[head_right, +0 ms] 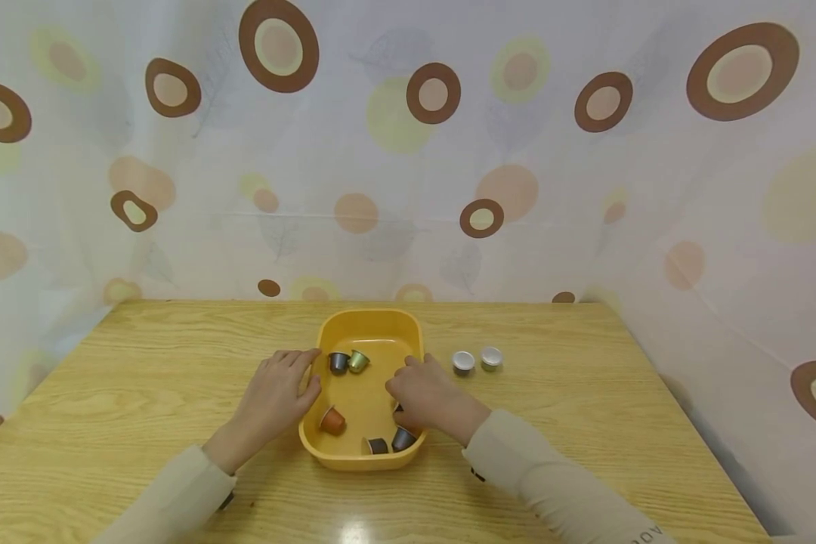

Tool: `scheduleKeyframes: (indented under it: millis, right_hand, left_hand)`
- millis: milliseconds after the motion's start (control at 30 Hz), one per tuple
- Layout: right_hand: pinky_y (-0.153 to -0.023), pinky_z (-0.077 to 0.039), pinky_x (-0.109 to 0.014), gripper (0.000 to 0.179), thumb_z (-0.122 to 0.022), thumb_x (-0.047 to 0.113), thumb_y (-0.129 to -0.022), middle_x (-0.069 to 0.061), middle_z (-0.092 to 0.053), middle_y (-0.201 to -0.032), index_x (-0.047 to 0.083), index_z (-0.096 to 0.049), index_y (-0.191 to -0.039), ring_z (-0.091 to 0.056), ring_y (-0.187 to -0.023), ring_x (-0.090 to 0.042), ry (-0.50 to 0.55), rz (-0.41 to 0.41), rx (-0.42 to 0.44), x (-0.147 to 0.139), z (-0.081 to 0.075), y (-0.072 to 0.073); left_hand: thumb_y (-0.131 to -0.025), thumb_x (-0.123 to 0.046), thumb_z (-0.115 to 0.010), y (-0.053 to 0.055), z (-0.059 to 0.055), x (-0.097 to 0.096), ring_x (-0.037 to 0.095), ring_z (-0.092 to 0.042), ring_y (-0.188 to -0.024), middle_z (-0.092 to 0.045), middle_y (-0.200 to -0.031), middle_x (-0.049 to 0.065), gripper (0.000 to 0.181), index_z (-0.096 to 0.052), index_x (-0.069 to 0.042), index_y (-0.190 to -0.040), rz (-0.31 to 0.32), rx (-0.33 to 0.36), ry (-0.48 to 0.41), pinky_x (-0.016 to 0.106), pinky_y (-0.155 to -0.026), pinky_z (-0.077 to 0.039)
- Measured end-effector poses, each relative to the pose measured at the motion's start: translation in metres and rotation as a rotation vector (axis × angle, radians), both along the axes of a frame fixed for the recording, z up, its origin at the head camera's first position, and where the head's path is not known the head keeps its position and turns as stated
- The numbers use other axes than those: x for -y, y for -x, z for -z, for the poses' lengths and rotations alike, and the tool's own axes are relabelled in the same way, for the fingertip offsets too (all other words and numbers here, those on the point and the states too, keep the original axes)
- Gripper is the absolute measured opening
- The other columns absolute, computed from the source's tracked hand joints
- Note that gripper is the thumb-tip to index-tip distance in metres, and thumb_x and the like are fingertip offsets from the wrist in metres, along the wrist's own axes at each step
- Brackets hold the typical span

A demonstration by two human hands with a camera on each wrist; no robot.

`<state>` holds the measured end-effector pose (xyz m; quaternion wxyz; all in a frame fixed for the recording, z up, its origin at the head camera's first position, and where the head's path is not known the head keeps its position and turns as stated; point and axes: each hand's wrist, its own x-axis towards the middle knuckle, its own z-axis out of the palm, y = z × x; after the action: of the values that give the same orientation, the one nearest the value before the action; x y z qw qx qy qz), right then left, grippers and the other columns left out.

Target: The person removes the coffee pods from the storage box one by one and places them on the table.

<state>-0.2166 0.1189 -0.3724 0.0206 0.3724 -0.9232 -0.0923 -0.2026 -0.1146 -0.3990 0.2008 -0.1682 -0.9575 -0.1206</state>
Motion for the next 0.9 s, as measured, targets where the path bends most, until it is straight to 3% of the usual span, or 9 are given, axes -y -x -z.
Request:
scheduleKeyframes:
  millis: [467,900]
  right_hand:
    - [-0.054,-0.025,-0.025,0.017,-0.068,0.033,-0.076,0.007,-0.050,-0.066,0.021,-0.057,-0.069,-0.038,-0.062,-0.012,0.068,-0.035,-0.038,-0.0021,0.0012,-0.0001]
    - [-0.056,-0.028,-0.024,0.014,-0.065,0.030,-0.076,0.006,-0.055,-0.074,0.018,-0.064,-0.084,-0.043,-0.065,-0.011,0.190,-0.063,-0.082,-0.0072,0.0013,0.0003]
  left_hand:
    - [-0.086,-0.023,-0.056,0.0010,0.0012,0.0003,0.028,-0.057,-0.102,-0.065,-0.108,0.009,0.036,-0.059,-0.008,-0.119,0.002,-0.012,0.005,0.044,-0.086,-0.045]
    - [-0.086,-0.023,-0.056,0.0003,-0.0001,0.0006,0.028,-0.057,-0.101,-0.065,-0.107,0.009,0.035,-0.059,-0.008,-0.118,0.008,-0.018,0.006,0.044,-0.085,-0.046]
